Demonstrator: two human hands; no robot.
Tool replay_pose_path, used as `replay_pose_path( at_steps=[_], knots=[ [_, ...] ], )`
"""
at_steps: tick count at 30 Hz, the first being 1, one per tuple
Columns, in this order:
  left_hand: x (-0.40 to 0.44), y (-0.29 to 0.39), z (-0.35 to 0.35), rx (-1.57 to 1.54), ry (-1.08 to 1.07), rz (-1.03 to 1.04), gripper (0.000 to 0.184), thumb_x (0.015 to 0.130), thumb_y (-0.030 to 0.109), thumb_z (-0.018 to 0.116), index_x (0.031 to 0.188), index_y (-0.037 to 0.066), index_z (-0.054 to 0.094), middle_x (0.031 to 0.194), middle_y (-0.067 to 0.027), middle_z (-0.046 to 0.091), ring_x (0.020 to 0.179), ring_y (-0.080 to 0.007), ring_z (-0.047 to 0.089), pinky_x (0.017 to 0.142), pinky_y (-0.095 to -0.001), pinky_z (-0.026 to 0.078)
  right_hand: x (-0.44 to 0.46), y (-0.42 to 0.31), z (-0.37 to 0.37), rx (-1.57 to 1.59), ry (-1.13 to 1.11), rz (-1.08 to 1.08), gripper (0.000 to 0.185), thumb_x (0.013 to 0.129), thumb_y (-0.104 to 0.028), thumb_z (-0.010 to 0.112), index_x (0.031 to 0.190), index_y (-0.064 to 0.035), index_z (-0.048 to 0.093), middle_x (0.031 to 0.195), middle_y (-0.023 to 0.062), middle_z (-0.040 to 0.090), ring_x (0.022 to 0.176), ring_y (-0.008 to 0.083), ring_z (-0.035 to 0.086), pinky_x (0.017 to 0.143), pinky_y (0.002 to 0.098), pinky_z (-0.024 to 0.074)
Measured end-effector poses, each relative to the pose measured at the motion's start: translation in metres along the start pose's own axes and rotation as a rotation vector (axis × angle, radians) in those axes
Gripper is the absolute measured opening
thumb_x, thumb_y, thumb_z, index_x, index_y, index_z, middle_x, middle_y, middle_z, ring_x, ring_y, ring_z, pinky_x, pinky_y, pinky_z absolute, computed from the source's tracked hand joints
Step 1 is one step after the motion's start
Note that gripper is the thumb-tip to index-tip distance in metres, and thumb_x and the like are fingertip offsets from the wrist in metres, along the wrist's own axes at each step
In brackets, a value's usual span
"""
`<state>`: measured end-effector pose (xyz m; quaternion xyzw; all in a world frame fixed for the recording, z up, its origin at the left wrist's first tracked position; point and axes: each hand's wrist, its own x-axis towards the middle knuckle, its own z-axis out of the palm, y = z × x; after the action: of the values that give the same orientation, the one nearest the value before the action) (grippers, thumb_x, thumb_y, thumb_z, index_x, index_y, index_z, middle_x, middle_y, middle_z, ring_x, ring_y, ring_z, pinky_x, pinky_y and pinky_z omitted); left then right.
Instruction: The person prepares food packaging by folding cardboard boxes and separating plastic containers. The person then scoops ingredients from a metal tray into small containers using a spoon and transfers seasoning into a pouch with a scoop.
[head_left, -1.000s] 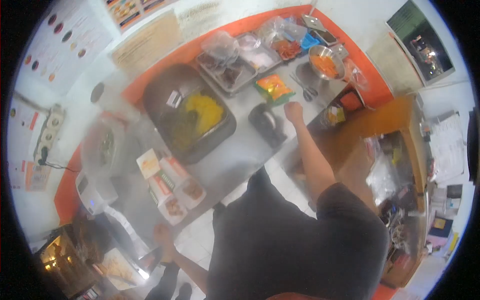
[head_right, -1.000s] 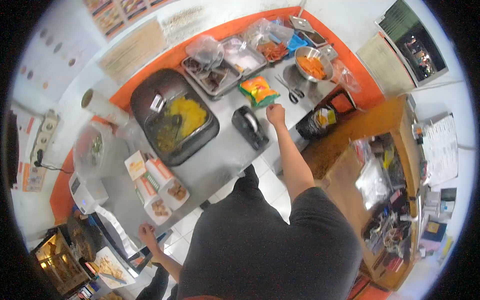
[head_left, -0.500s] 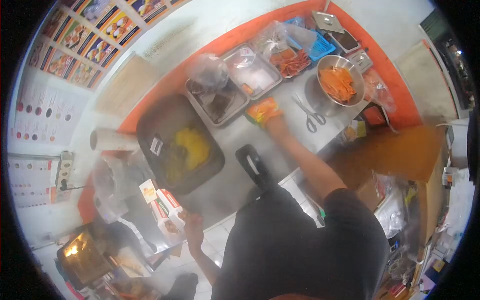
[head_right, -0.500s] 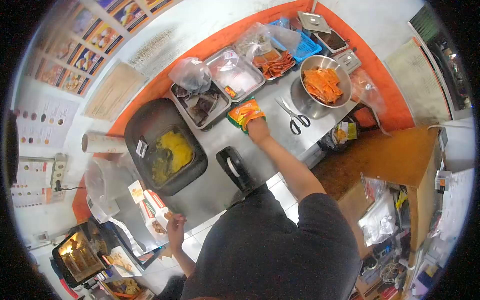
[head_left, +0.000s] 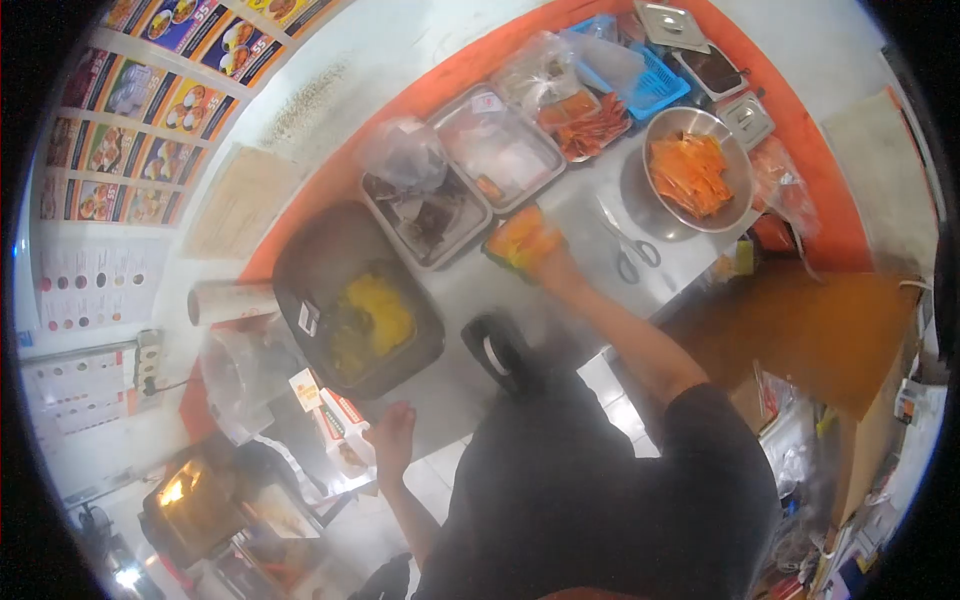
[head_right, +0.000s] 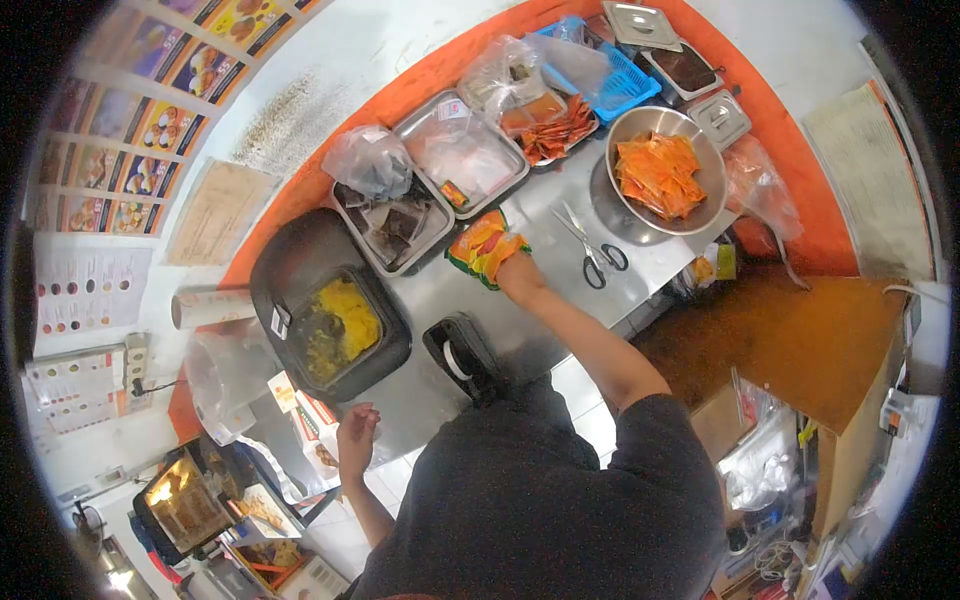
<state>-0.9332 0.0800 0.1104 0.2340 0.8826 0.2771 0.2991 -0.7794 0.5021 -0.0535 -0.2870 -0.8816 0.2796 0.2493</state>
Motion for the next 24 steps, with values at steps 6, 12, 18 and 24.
replay_pose_path(
  at_steps=[6,12,18,24],
  knots=[
    [0.0,0.019,0.003,0.032,-0.064,-0.054,0.026,0.098,0.013,0.062,0.12,0.001,0.059,0.101,-0.0097,0.068,0.095,-0.0168,0.066,0.085,-0.0298,0.053,0.009,-0.008,-0.01,-0.264,-0.477,0.041,0.036,0.088,-0.019,0.057,0.122,-0.0099,0.062,0.122,0.0158,0.064,0.109,0.0311,0.063,0.094,0.044,0.0505],
    [0.0,0.024,0.005,-0.021,-0.067,-0.103,0.027,0.099,0.016,0.061,0.123,0.004,0.059,0.103,-0.0088,0.069,0.098,-0.0166,0.066,0.085,-0.0302,0.052,-0.008,0.014,0.006,0.167,-0.172,-0.012,0.03,0.086,-0.013,0.058,0.115,-0.0102,0.065,0.113,0.017,0.067,0.11,0.0354,0.062,0.095,0.0473,0.0491],
    [-0.005,0.03,0.008,-0.093,-0.073,-0.163,0.028,0.097,0.02,0.063,0.122,0.008,0.062,0.1,-0.007,0.071,0.095,-0.0183,0.067,0.084,-0.0342,0.051,-0.021,0.005,-0.041,0.168,-0.384,0.059,0.026,0.085,-0.007,0.055,0.109,-0.0013,0.063,0.106,0.0192,0.065,0.105,0.0394,0.061,0.088,0.0459,0.0476],
    [-0.011,0.024,0.012,-0.022,-0.018,-0.166,0.028,0.097,0.02,0.062,0.122,0.007,0.062,0.099,-0.0093,0.071,0.094,-0.0199,0.068,0.084,-0.0336,0.051,0.023,-0.087,-0.136,0.106,-0.3,0.469,0.016,0.085,-0.005,0.054,0.096,0.0004,0.065,0.086,0.0232,0.065,0.085,0.0426,0.063,0.075,0.0496,0.0488]
  ],
)
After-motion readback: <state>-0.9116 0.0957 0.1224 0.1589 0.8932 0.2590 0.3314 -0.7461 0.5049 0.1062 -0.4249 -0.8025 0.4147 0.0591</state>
